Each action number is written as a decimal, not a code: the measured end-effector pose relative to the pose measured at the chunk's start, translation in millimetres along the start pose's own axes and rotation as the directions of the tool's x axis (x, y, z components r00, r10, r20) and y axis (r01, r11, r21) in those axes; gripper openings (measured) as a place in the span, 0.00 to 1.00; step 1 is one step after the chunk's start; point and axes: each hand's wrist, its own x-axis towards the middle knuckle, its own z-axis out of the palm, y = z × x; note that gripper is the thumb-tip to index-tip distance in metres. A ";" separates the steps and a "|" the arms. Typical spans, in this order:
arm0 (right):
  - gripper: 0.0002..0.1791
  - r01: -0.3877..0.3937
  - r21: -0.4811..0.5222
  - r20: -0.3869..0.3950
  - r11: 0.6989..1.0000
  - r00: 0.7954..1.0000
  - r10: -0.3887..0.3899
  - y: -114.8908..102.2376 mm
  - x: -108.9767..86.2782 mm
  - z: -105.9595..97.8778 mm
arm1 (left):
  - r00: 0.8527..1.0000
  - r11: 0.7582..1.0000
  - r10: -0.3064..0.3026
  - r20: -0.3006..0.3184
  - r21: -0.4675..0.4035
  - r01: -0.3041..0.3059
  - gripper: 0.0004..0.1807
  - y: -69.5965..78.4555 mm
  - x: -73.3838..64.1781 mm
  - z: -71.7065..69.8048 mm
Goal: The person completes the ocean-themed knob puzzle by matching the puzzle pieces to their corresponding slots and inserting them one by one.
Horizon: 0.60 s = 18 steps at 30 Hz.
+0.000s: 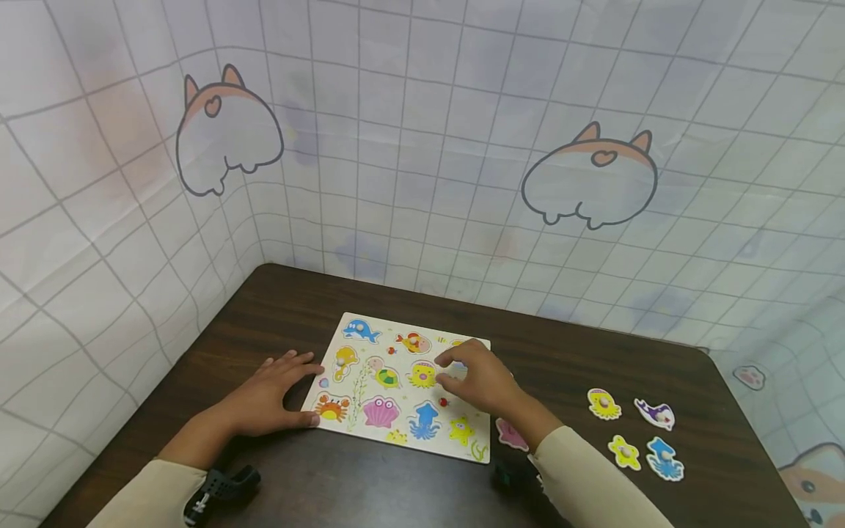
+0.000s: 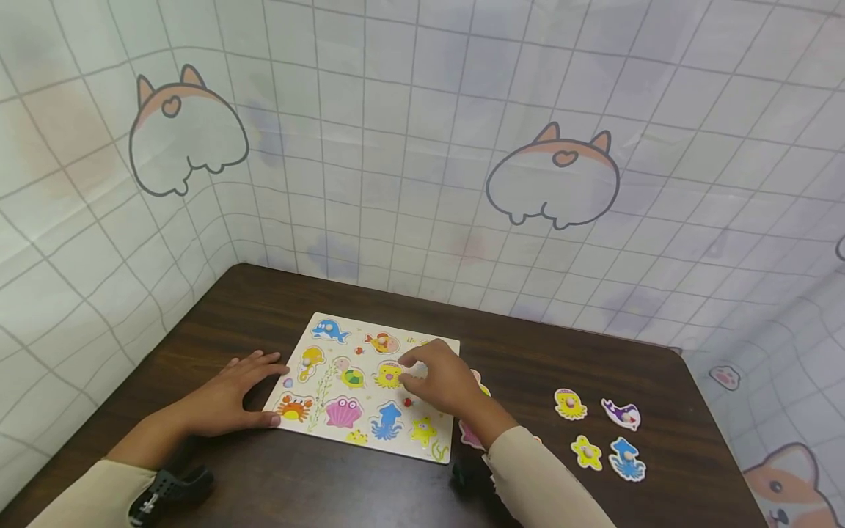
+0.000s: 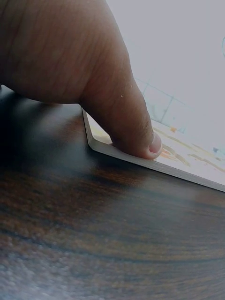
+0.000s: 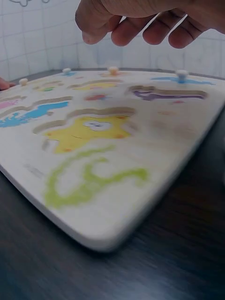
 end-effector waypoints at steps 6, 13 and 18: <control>0.13 -0.042 -0.002 -0.021 0.999 0.999 0.042 12.3 -11.8 -9.6 | 1.000 1.000 0.011 -0.002 -0.009 -0.011 0.49 -0.9 -0.1 1.2; 0.15 -0.064 0.002 -0.042 0.998 0.997 0.064 26.4 -25.4 -21.7 | 1.000 1.000 0.017 -0.001 -0.013 -0.017 0.49 -1.8 0.8 2.2; 0.14 -0.082 0.001 -0.042 0.997 0.996 0.082 36.8 -32.8 -26.0 | 1.000 1.000 0.019 -0.007 -0.021 -0.019 0.49 -1.2 -0.2 0.4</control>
